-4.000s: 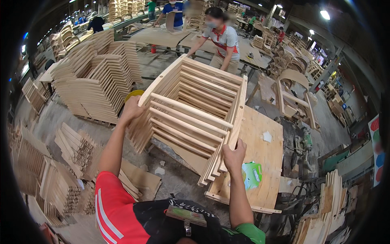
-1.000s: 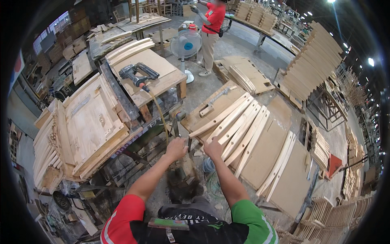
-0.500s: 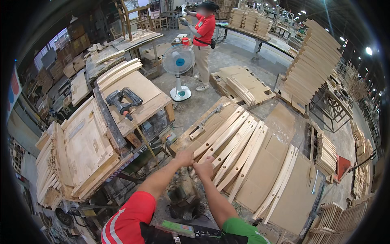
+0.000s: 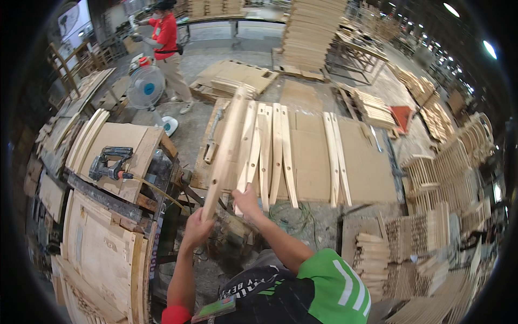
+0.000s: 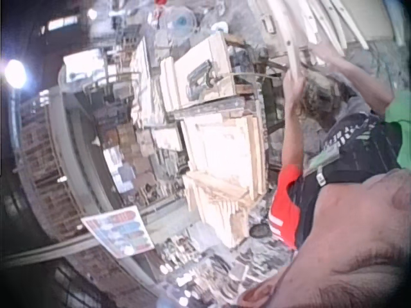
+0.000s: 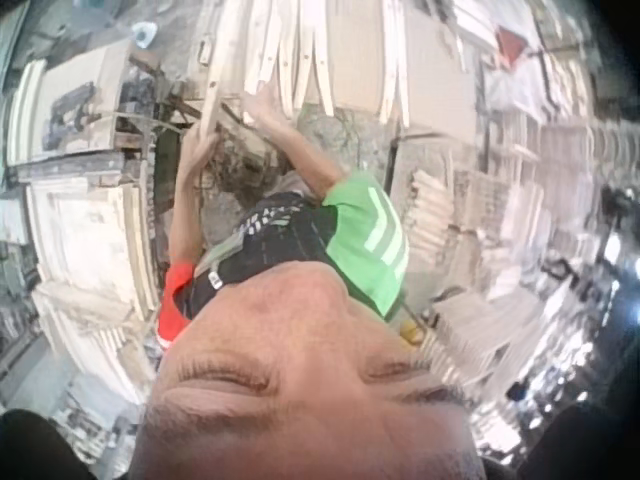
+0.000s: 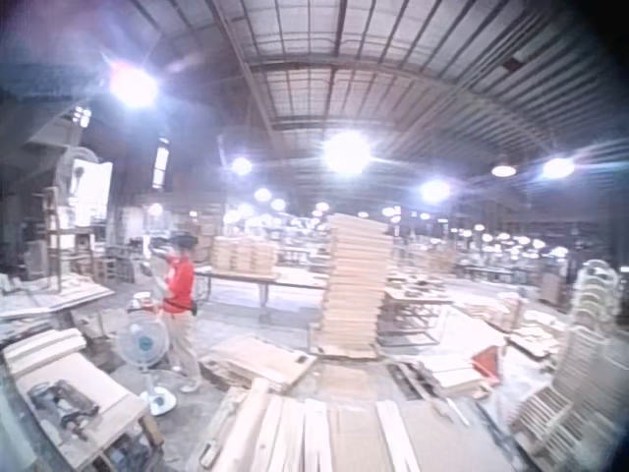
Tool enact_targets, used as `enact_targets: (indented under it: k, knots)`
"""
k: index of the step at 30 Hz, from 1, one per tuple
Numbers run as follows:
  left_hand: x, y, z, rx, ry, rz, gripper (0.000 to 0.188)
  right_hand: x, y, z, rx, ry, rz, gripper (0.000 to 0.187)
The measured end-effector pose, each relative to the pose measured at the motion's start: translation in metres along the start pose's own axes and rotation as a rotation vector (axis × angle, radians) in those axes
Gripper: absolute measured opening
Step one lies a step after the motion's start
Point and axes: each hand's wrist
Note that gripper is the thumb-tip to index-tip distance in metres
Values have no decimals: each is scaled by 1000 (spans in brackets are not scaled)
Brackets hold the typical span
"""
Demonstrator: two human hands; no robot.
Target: The person assembles wooden chair frames by inserting dowels into pre-drilled holes and securing them with a pneumatic nail gun. They repeatedly pick up frames, align parts, fasten joints, and stack completed units on a workbench in a factory setting.
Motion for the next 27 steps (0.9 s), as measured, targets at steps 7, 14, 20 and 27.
enact_targets:
  k: [7, 14, 20, 27]
  knots:
    - [23, 115, -166, -291, -221, -423, 33, 5, -62, -133, 88, 515, -288, 42]
    - [65, 200, -308, -996, -197, -587, 45, 37, -172, -201, 546, 693, -268, 38]
    - [109, 207, -400, -1141, 79, -381, 41, 21, -212, -218, 766, 797, -465, 30]
    - [161, 200, -422, -1431, 317, 100, 38, -7, -310, -185, 965, 762, -702, 33]
Point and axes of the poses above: each hand's wrist, its own z-axis towards the middle knuckle, its own y-axis out of the back of the hand, x = y × z, and after that the axes turned 2 degrees about z, right-handed
